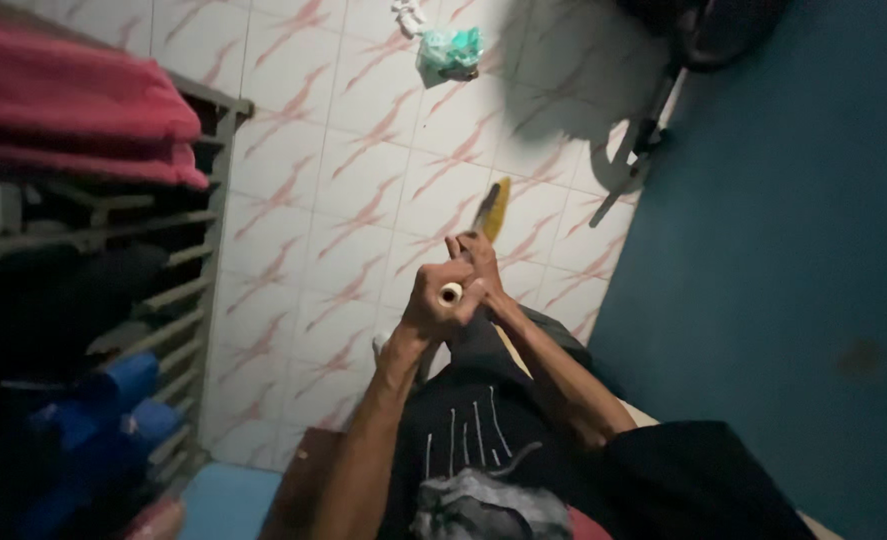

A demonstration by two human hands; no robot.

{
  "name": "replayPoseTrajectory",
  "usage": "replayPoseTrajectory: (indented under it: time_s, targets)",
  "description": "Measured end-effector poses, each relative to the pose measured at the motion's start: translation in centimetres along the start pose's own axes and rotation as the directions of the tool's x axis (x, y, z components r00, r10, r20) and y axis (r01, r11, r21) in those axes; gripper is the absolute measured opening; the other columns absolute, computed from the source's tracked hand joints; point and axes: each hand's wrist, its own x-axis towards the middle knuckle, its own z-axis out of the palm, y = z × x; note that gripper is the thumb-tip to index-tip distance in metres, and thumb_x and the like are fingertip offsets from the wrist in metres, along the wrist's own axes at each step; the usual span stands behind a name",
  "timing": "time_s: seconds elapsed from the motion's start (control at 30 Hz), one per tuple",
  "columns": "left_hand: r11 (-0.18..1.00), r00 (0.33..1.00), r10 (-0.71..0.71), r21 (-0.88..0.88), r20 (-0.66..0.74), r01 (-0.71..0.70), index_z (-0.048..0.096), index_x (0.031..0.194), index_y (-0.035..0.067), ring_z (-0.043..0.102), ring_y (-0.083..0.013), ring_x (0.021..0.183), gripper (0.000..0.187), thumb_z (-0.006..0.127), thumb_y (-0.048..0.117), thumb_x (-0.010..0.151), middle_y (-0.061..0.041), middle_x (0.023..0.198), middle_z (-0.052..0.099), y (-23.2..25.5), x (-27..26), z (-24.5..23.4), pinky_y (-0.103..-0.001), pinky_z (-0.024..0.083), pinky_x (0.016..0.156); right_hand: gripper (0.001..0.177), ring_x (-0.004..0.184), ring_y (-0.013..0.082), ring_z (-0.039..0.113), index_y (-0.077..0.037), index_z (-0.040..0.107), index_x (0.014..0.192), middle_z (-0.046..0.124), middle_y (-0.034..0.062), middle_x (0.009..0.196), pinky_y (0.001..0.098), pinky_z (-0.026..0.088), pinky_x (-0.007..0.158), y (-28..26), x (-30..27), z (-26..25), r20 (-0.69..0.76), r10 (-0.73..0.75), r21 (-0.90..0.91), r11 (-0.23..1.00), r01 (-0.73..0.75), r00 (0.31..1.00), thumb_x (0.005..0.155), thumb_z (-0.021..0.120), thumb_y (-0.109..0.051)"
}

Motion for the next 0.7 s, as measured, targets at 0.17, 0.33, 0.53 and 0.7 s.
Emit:
replayPoseTrajectory:
  time_s: [0.17,0.33,0.53,0.7]
  targets:
    - [0.98,0.996,0.074,0.187,-0.041,-0.065,0.055,0.07,-0.003,0.053,-0.0242,0.055,0.024,0.069,0.01,0.083,-0.016,0.063,0.053,-0.1,-1.4,-2.5,-0.038,0.042,0.057,0.011,0.085,0.0323,0.066,-0.001,0.066,0.092,0.065,0.0174,0.096,0.039,0.053,0.073,-2.1,2.3,4.5,-0.15,-0.123,0.092,0.986,0.138,0.981,0.094,0.072,-0.011]
    - [0.981,0.977,0.159,0.139,-0.142,-0.139,0.062,0.081,0.0,0.066,-0.0259,0.072,0.019,0.069,0.016,0.089,-0.014,0.076,0.063,0.9,-2.5,-3.8,-0.039,0.053,0.072,0.016,0.083,0.0246,0.061,0.0,0.061,0.105,0.063,0.016,0.095,0.0353,0.051,0.073,-5.5,5.9,6.9,-0.146,-0.416,0.318,0.839,0.441,0.897,0.098,0.073,-0.007]
    - [0.889,0.856,0.423,0.316,-0.296,-0.33,0.053,0.134,0.006,0.052,-0.0384,0.131,0.064,0.084,0.028,0.083,-0.018,0.138,0.055,-0.1,-7.5,-8.4,-0.051,0.042,0.113,0.018,0.076,0.0111,0.062,-0.002,0.072,0.104,0.068,0.0058,0.084,0.0288,0.051,0.067,-12.6,6.1,1.9,0.17,-0.229,0.235,0.954,0.186,0.958,0.103,0.068,-0.019]
    - [0.856,0.77,0.497,0.372,-0.4,-0.36,0.04,0.151,0.005,0.05,-0.0407,0.137,0.075,0.077,0.021,0.088,-0.02,0.145,0.051,-8.7,-9.3,-8.0,-0.051,0.04,0.119,0.035,0.069,0.0137,0.057,-0.002,0.078,0.106,0.067,0.0123,0.075,0.0324,0.047,0.06,-25.4,0.4,-4.2,0.528,-0.124,-0.071,0.979,0.189,0.84,0.109,0.058,-0.031]
